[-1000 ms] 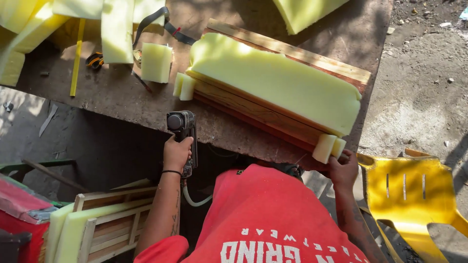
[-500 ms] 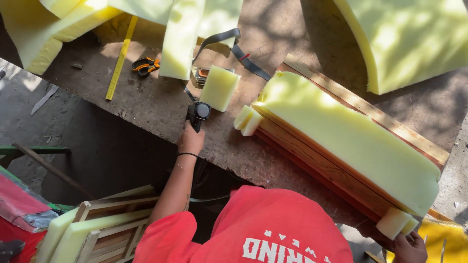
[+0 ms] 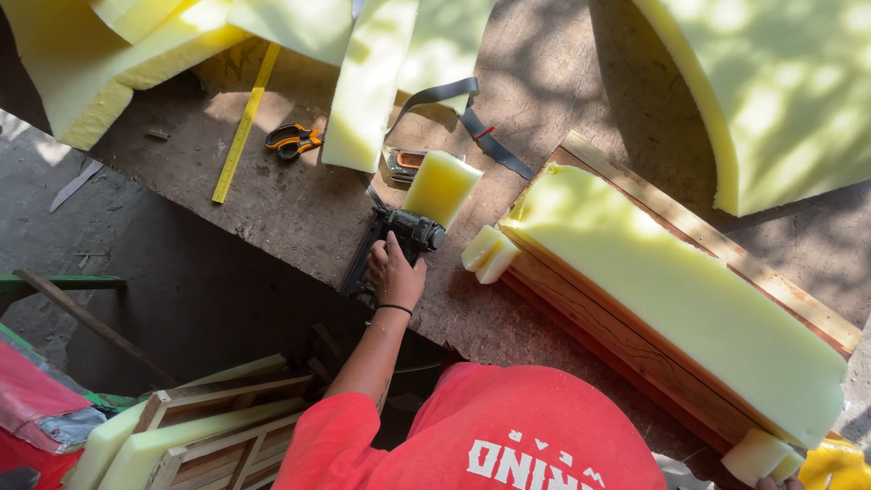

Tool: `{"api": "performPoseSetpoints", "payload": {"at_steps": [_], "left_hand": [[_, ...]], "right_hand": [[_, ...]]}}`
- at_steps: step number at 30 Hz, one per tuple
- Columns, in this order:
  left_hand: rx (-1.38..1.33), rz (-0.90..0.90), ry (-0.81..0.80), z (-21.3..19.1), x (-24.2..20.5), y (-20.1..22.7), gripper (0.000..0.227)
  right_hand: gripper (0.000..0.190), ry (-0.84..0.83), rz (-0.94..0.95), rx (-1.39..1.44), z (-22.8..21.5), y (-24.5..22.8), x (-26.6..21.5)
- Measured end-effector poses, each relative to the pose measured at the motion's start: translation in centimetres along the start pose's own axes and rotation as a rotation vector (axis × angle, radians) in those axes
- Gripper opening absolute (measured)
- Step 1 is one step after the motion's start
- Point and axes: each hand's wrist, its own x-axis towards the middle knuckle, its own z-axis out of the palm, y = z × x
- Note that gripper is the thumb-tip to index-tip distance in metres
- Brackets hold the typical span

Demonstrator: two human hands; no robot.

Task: Padding a wooden furniture base with foam sheets and securing them using a staple gun.

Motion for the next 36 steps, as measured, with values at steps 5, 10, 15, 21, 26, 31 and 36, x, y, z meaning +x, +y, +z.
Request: {"api": "performPoseSetpoints", "payload": {"at_steps": [5, 10, 15, 21, 26, 31, 36], "left_hand": [[-0.586, 0.435, -0.019, -0.1, -2.7, 8.6, 0.039], [-0.363, 0.388, -0.291, 3.5, -5.2, 17.7, 0.066], [-0.192, 0.170, -0.184, 3.6, -5.2, 19.8, 0.078], [-0.223, 0.181, 0.137, 3.2, -2.8, 17.6, 0.061], [-0.019, 0.074, -0.249, 2.8, -0.6, 18.7, 0.092], [-0.110, 0.044, -0.362, 1.6, -0.9, 15.8, 0.106], [-0.401, 0.100, -0.481, 1.2, -6.4, 15.0, 0.070]], "right_hand": [[0.064, 0.052, 0.029, 0.382, 0.0, -2.6, -2.4], [0.047, 0.083, 0.263, 0.626, -0.3, -4.7, -3.6], [0.052, 0.219, -0.005, 0.258, 1.1, -3.5, -1.2], [0.052, 0.173, -0.064, 0.279, 2.0, -2.8, 1.8], [0.035, 0.212, -0.218, 0.457, 1.8, -2.6, 2.6], [0.027, 0.192, -0.262, 0.525, 2.2, -2.4, 7.2], [0.012, 0.278, -0.101, 0.452, -1.7, -1.6, 14.0]]}}
